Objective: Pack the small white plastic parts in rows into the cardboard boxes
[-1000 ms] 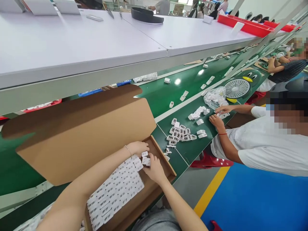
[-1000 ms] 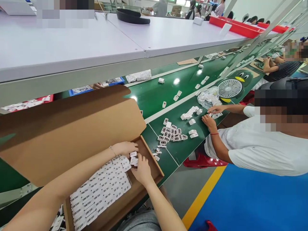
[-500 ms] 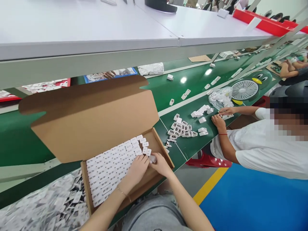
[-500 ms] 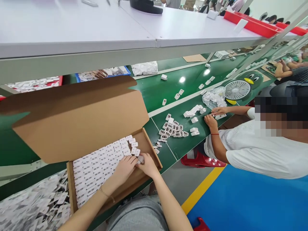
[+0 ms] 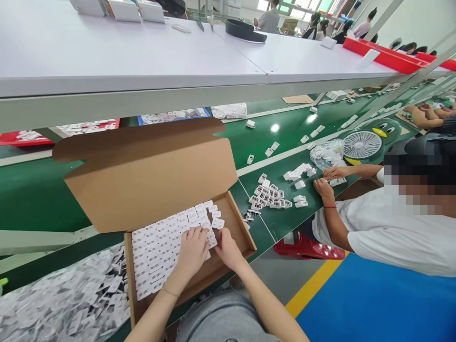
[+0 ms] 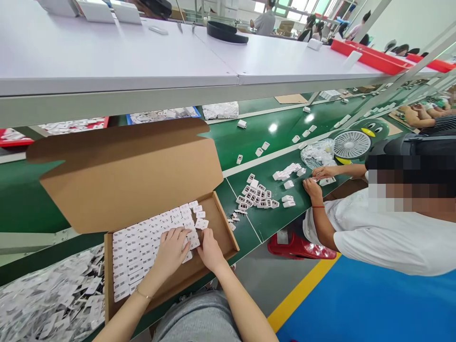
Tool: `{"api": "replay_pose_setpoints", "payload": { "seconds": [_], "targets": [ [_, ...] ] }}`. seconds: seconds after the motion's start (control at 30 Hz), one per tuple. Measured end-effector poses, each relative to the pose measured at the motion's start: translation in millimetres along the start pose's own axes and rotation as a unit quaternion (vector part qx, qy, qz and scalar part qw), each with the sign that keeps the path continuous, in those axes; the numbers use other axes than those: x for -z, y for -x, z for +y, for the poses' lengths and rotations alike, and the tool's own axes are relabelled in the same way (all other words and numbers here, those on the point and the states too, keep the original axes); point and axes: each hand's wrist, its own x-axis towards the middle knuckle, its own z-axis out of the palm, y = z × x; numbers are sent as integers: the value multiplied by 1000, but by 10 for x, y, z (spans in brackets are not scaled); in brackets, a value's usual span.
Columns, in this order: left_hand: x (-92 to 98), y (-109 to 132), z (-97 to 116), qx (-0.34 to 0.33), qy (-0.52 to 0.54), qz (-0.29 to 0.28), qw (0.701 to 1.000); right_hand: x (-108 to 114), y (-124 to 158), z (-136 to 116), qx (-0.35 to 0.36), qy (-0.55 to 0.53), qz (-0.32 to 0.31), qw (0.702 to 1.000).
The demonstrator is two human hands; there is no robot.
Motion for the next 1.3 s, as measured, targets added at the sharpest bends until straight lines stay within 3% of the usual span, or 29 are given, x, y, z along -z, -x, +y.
{"api": "replay_pose_setpoints", "payload": {
  "seconds": [0.17,0.3,0.4,0.53,0.63,0.73,0.87,0.97,1.03,1.1,1.2,1.3],
  "targets": [
    [-27,131,130,19,14,-18,1000,324,-113,-56,57,148,54,986],
    [-158,116,229,50,-7,-30,998,409,-328,-16,120,139,-19,983],
    [-178,129,189,70,1,-18,997,376,-303,98,87,117,-22,989],
    [-101,173,33,82,52,11,995,242,-18,219,19,99,6,995],
    [-49,56,-47,77,56,31,995,33,154,137,-8,39,-4,999],
    [-62,-201,-27,23,27,24,999,-126,217,-23,-13,-17,-5,1000],
    [-193,-482,82,-18,-45,1,999,5,203,-41,-7,-87,-33,996],
    [-286,-528,123,-24,-72,-5,997,222,8,84,-26,-174,-3,984],
    [-300,-513,120,-21,-75,2,997,303,-241,126,-81,-221,29,971],
    [-279,-497,100,0,-77,16,997,304,-516,85,-127,-233,14,964],
    [-239,-505,46,42,-78,37,995,218,-810,-90,-114,-228,-32,966],
    [-263,-557,-47,59,-68,70,993,134,-929,-229,-81,-233,-1,969]
  ]
}}
